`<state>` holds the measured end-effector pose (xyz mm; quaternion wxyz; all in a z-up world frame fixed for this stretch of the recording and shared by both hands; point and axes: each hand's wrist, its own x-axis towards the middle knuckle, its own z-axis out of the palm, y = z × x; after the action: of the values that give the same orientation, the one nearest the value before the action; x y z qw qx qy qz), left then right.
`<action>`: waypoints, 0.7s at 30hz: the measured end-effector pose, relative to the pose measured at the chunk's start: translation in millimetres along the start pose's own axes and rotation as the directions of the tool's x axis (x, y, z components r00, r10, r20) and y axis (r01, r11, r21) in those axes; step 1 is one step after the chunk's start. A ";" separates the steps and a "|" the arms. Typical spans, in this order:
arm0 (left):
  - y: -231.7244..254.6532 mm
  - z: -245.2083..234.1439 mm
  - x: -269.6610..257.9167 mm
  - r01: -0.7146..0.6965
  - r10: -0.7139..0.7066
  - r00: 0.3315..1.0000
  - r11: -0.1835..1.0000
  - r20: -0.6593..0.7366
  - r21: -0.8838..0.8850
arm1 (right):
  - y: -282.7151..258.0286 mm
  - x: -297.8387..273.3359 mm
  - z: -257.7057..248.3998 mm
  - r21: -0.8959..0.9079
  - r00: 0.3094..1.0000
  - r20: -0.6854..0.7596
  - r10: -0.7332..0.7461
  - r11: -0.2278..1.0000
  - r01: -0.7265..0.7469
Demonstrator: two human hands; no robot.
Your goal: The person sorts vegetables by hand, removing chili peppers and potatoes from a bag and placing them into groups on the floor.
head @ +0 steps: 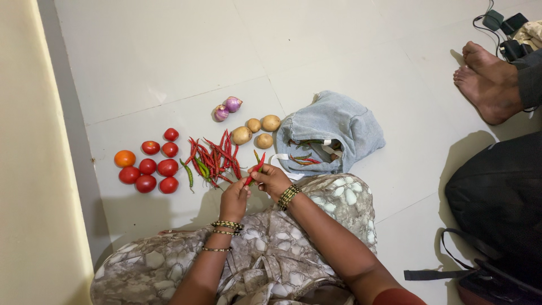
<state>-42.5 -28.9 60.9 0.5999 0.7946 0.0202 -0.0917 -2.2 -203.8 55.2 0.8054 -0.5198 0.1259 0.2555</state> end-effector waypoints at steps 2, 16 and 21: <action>6.5 -2.3 -2.4 -0.004 0.003 1.000 0.993 0.006 0.115 | 5.1 4.9 -3.7 -0.003 1.000 0.012 -0.012 1.000 0.012; 2.4 -4.1 -3.6 -0.199 0.206 0.978 0.926 0.014 0.322 | 7.9 9.9 -11.4 0.050 0.996 0.050 -0.079 0.996 0.076; 2.0 -4.1 -4.5 -0.190 0.193 0.981 0.928 0.024 0.320 | 3.7 5.9 -8.6 0.096 0.991 0.091 -0.099 0.991 0.090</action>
<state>-46.2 -25.2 64.7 0.4684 0.8801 -0.0704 -0.0318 1.2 -208.7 45.9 0.8447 -0.4749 0.0740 0.2355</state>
